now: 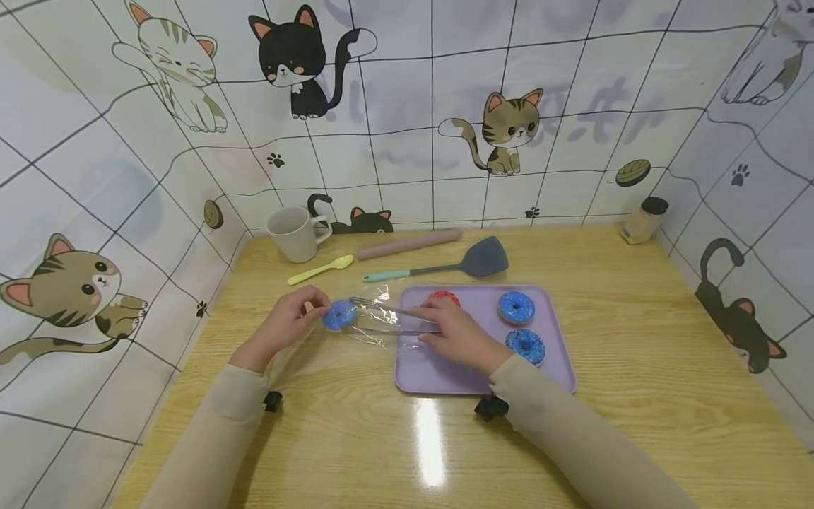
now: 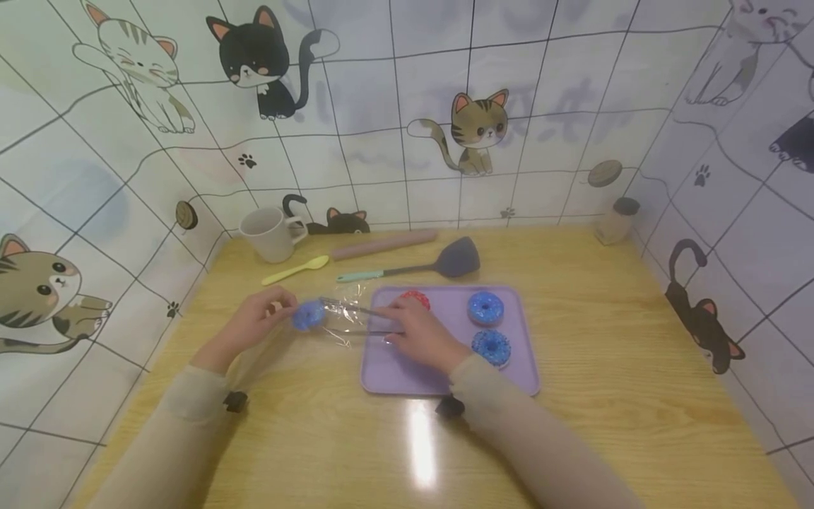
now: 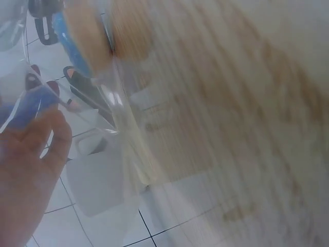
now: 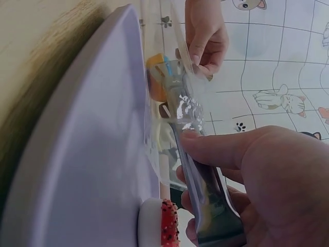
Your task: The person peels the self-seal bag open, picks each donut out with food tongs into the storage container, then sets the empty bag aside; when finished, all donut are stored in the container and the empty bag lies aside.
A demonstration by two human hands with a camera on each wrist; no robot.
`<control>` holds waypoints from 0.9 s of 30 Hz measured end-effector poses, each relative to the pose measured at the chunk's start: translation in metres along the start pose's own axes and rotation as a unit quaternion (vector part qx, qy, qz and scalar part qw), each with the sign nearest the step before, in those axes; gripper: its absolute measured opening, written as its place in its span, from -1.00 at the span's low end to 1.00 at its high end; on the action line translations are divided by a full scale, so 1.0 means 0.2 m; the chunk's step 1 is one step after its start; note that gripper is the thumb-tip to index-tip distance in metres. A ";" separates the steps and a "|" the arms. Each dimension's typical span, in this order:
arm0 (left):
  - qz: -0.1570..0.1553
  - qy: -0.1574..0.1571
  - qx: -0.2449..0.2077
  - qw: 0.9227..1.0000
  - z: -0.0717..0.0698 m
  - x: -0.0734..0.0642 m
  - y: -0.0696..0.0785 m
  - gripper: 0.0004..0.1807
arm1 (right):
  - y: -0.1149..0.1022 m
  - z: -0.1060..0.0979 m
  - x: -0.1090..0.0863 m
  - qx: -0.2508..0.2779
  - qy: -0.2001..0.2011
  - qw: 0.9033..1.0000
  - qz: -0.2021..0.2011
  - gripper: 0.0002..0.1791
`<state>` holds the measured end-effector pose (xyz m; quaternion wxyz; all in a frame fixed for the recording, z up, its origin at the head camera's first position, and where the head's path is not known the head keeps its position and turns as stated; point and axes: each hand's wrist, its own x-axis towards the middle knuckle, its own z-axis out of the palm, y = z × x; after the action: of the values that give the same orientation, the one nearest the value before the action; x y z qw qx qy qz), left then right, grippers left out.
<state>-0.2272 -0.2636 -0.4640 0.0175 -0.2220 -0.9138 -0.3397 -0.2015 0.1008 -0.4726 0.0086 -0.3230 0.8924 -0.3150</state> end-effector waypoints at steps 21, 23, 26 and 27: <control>-0.009 -0.011 0.016 1.000 -0.02 -0.06 -0.03 -0.96 | 0.05 -0.16 -0.25 0.035 -0.006 0.999 0.031 -0.40; -0.009 -0.014 0.018 1.000 -0.03 -0.06 -0.04 -0.96 | 0.06 -0.18 -0.29 0.027 -0.001 0.999 0.029 -0.40; -0.005 -0.015 0.025 1.000 -0.04 -0.06 -0.06 -0.96 | 0.07 -0.22 -0.33 0.016 0.007 1.000 0.024 -0.41; -0.001 -0.013 0.029 0.999 -0.04 -0.06 -0.06 -0.97 | 0.07 -0.23 -0.34 0.013 0.008 1.000 0.023 -0.41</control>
<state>-0.2217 -0.2824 -0.4672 0.0114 -0.2250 -0.9237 -0.3098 -0.1651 0.1742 -0.4567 0.0130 -0.2996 0.8956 -0.3287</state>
